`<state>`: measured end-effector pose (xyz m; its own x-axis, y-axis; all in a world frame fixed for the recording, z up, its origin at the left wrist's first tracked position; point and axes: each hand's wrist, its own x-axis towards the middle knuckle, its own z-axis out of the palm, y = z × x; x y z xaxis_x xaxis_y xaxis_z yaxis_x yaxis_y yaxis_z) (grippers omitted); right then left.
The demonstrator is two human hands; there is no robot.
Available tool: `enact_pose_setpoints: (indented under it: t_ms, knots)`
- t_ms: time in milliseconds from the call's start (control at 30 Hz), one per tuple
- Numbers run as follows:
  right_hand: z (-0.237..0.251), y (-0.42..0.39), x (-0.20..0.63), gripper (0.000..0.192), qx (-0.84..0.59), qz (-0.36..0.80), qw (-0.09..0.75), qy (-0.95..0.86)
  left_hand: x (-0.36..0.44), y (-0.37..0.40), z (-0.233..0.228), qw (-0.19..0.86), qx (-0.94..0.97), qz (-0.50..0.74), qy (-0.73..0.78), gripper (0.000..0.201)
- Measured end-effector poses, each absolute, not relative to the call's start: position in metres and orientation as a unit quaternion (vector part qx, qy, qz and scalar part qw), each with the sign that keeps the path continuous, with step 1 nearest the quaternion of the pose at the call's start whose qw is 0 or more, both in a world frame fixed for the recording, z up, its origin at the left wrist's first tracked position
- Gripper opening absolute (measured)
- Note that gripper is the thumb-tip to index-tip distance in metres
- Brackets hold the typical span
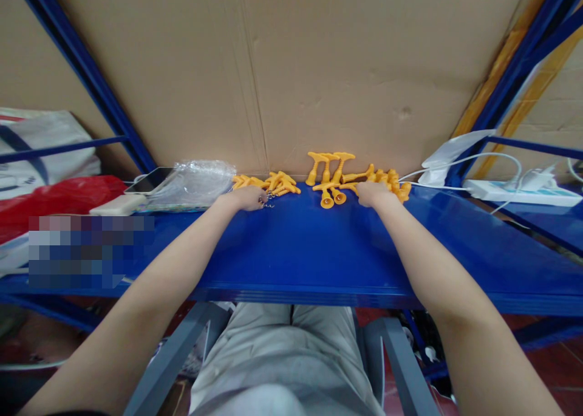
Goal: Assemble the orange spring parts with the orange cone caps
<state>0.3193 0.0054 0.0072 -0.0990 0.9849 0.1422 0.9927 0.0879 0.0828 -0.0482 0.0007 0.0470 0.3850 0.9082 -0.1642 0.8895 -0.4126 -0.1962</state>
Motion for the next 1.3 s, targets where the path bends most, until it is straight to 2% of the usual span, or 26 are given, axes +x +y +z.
enact_pose_setpoints:
  t_ms: [133,267,467,633,867,1033,1300]
  knots:
    - [0.005,0.006,0.317,0.042,-0.68,-0.039,0.02,-0.732,-0.048,0.0,0.048,0.039,-0.827,0.122,-0.547,0.038]
    - [0.014,-0.002,0.303,0.049,-0.668,-0.053,0.013,-0.743,-0.048,0.0,0.048,0.047,-0.829,0.128,-0.542,0.045]
    - [0.023,-0.014,0.289,0.051,-0.648,-0.085,-0.033,-0.756,-0.048,0.002,0.047,0.054,-0.829,0.139,-0.539,0.044]
    - [0.024,-0.012,0.289,0.049,-0.633,-0.088,-0.019,-0.769,-0.048,0.001,0.048,0.055,-0.828,0.137,-0.542,0.047]
    - [0.025,-0.01,0.292,0.047,-0.646,-0.026,0.012,-0.762,-0.048,-0.009,0.052,0.091,-0.81,0.147,-0.561,0.052]
    - [0.024,-0.005,0.302,0.046,-0.636,-0.008,0.039,-0.77,-0.052,-0.003,0.049,0.072,-0.811,0.139,-0.563,0.051]
    - [0.035,-0.002,0.329,0.045,-0.685,-0.093,0.057,-0.72,-0.054,0.001,0.047,0.081,-0.819,0.117,-0.556,0.045]
